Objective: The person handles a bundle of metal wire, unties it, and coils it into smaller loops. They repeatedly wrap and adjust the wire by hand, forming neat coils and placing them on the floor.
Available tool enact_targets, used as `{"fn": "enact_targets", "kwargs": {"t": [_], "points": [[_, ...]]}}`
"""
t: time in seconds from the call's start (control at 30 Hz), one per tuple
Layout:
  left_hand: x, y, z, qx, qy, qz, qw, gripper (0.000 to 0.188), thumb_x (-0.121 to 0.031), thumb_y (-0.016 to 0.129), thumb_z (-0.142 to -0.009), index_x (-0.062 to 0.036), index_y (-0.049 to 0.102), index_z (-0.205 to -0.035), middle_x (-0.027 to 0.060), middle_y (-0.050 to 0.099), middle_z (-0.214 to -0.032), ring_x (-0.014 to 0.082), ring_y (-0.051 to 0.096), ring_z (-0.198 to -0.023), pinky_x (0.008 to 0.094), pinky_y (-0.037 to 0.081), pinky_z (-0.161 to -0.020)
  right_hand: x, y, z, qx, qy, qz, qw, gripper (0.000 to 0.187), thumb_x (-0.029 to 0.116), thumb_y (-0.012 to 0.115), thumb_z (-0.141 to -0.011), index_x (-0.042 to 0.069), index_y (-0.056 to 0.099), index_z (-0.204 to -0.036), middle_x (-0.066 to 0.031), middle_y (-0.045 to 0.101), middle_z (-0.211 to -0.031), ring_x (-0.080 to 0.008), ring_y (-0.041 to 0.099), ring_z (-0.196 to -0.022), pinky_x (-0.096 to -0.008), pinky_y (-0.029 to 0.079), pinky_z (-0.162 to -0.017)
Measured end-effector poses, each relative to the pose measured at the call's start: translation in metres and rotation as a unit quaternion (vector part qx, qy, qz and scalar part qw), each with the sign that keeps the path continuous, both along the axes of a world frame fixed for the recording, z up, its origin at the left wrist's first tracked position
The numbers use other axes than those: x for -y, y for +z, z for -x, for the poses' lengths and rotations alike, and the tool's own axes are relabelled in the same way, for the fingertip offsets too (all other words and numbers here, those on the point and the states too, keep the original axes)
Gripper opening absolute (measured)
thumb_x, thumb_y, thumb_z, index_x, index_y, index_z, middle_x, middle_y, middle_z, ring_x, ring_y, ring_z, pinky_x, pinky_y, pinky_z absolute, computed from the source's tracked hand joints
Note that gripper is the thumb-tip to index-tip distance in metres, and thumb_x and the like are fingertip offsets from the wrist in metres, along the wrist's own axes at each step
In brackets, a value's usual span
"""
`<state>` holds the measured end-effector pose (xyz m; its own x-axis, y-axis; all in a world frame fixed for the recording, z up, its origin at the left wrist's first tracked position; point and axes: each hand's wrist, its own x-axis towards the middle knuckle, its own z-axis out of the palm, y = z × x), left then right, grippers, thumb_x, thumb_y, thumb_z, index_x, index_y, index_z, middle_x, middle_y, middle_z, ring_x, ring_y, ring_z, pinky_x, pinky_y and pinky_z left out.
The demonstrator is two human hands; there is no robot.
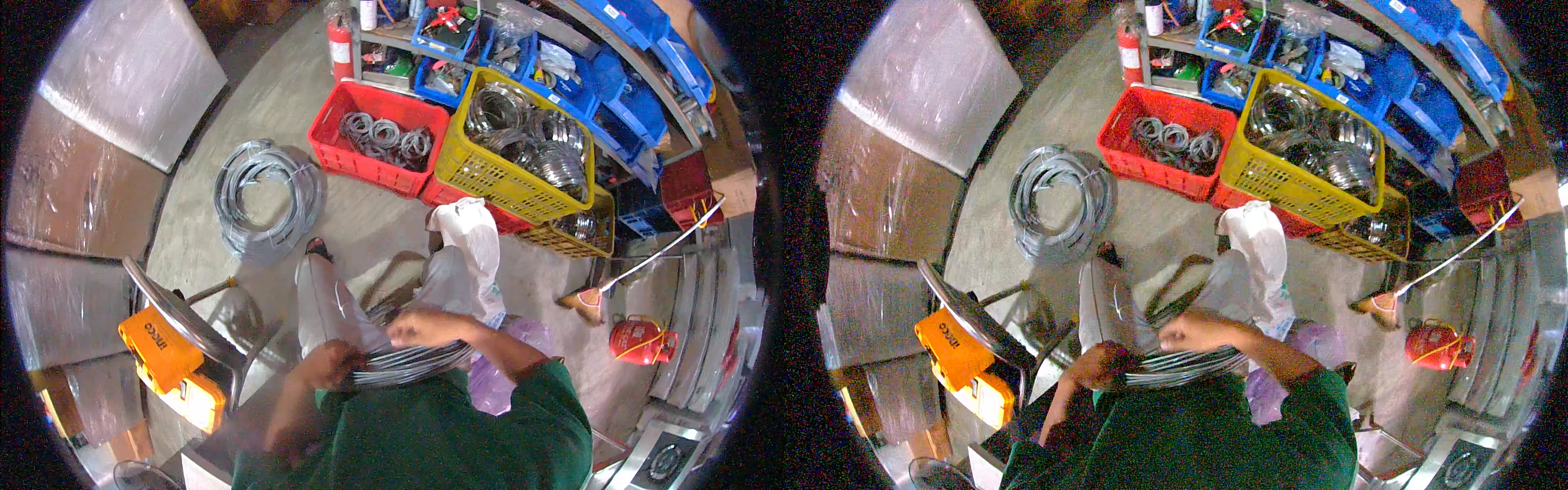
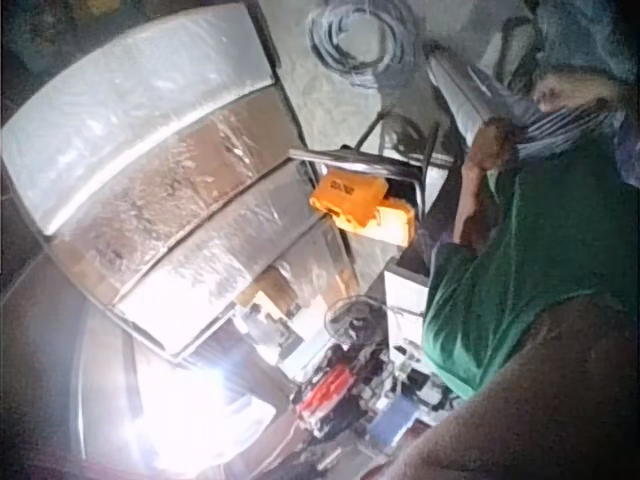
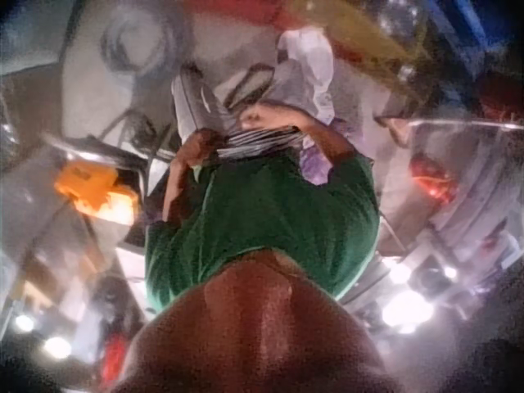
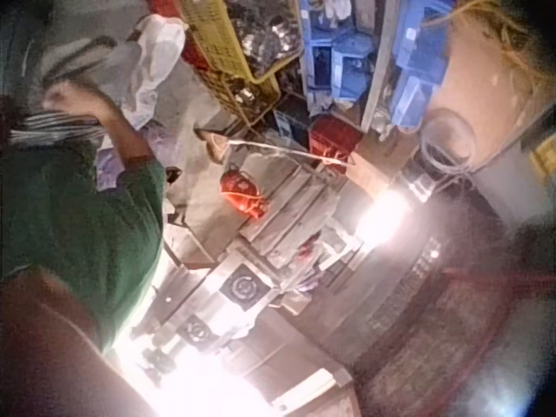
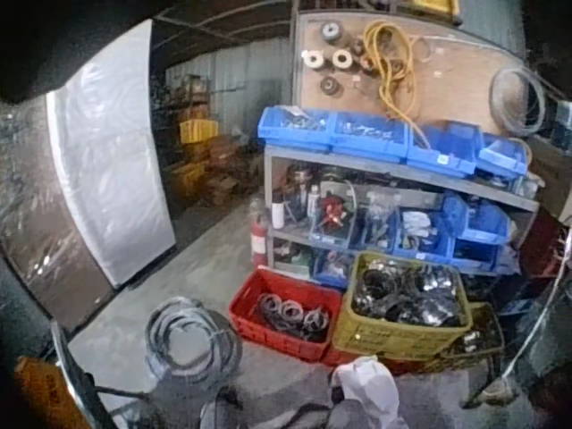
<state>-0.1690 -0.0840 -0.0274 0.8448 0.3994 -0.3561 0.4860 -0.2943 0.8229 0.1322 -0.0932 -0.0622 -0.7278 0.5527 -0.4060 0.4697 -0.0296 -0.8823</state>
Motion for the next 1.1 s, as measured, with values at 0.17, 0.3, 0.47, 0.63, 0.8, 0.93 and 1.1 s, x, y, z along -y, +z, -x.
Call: {"fn": "enact_targets", "kwargs": {"t": [0.17, 0.3, 0.47, 0.63, 0.8, 0.93, 1.1], "points": [[-0.004, -0.010, -0.021, -0.126, 0.016, 0.049, 0.991, 0.027, -0.026, 0.059, -0.092, -0.0021, 0.070, -0.101, 0.0204, 0.069, -0.097, 0.0377, 0.065, -0.094, 0.0468, 0.051, -0.084, 0.049, 0.004, 0.003, -0.028, -0.020, -0.139, 0.990, 0.029, 0.030, 0.053, -0.098, 0.003, 0.064, -0.096, -0.0151, 0.062, -0.090, -0.0308, 0.062, -0.090, -0.0427, 0.050, -0.083], [-0.007, -0.011, -0.032, 0.047, -0.034, -0.064, 0.996, 0.024, -0.024, 0.059, -0.094, -0.0041, 0.068, -0.103, 0.0183, 0.067, -0.095, 0.0353, 0.062, -0.087, 0.0452, 0.051, -0.081, 0.069, -0.010, -0.001, 0.040, -0.004, -0.353, 0.935, 0.022, 0.021, 0.054, -0.093, 0.003, 0.055, -0.107, -0.0159, 0.056, -0.108, -0.0314, 0.063, -0.093, -0.0419, 0.053, -0.082], [0.001, 0.024, -0.026, 0.134, -0.013, -0.119, 0.984, 0.020, -0.022, 0.058, -0.097, -0.0067, 0.066, -0.107, 0.0156, 0.066, -0.094, 0.0323, 0.060, -0.078, 0.0431, 0.050, -0.077, 0.074, 0.014, 0.006, 0.134, -0.029, -0.371, 0.919, 0.025, 0.022, 0.051, -0.096, 0.003, 0.051, -0.114, -0.0167, 0.057, -0.106, -0.0326, 0.065, -0.094, -0.0446, 0.057, -0.076], [0.013, 0.072, -0.049, 0.130, 0.113, -0.107, 0.979, 0.023, -0.019, 0.058, -0.096, -0.0008, 0.066, -0.108, 0.0209, 0.067, -0.095, 0.0341, 0.063, -0.081, 0.0426, 0.051, -0.076, 0.066, 0.065, -0.011, 0.053, -0.102, -0.250, 0.962, 0.035, 0.031, 0.043, -0.105, 0.001, 0.054, -0.119, -0.0219, 0.060, -0.103, -0.0392, 0.061, -0.099, -0.0517, 0.049, -0.087], [0.003, 0.091, -0.067, 0.118, 0.038, -0.025, 0.992, 0.026, -0.020, 0.061, -0.097, 0.0007, 0.064, -0.112, 0.0140, 0.069, -0.087, 0.0279, 0.064, -0.080, 0.0402, 0.052, -0.070, 0.073, 0.091, -0.047, -0.055, -0.156, -0.307, 0.937, 0.032, 0.030, 0.048, -0.105, 0.000, 0.056, -0.096, -0.0229, 0.056, -0.087, -0.0417, 0.057, -0.086, -0.0504, 0.044, -0.076], [-0.003, 0.075, -0.060, 0.092, 0.014, -0.030, 0.995, 0.025, -0.021, 0.059, -0.099, 0.0005, 0.064, -0.111, 0.0142, 0.062, -0.079, 0.0265, 0.057, -0.071, 0.0403, 0.047, -0.064, 0.084, 0.104, -0.077, 0.032, -0.210, -0.299, 0.930, 0.034, 0.031, 0.048, -0.105, 0.000, 0.060, -0.108, -0.0215, 0.060, -0.099, -0.0393, 0.059, -0.098, -0.0494, 0.045, -0.088], [-0.017, 0.045, -0.023, 0.052, 0.021, -0.084, 0.995, 0.025, -0.023, 0.056, -0.101, 0.0002, 0.064, -0.110, 0.0144, 0.053, -0.069, 0.0247, 0.047, -0.061, 0.0405, 0.040, -0.056, 0.110, 0.158, -0.127, 0.021, -0.419, -0.329, 0.846, 0.037, 0.037, 0.052, -0.104, 0.003, 0.061, -0.091, -0.0135, 0.056, -0.078, -0.0266, 0.058, -0.075, -0.0429, 0.047, -0.075]]}}
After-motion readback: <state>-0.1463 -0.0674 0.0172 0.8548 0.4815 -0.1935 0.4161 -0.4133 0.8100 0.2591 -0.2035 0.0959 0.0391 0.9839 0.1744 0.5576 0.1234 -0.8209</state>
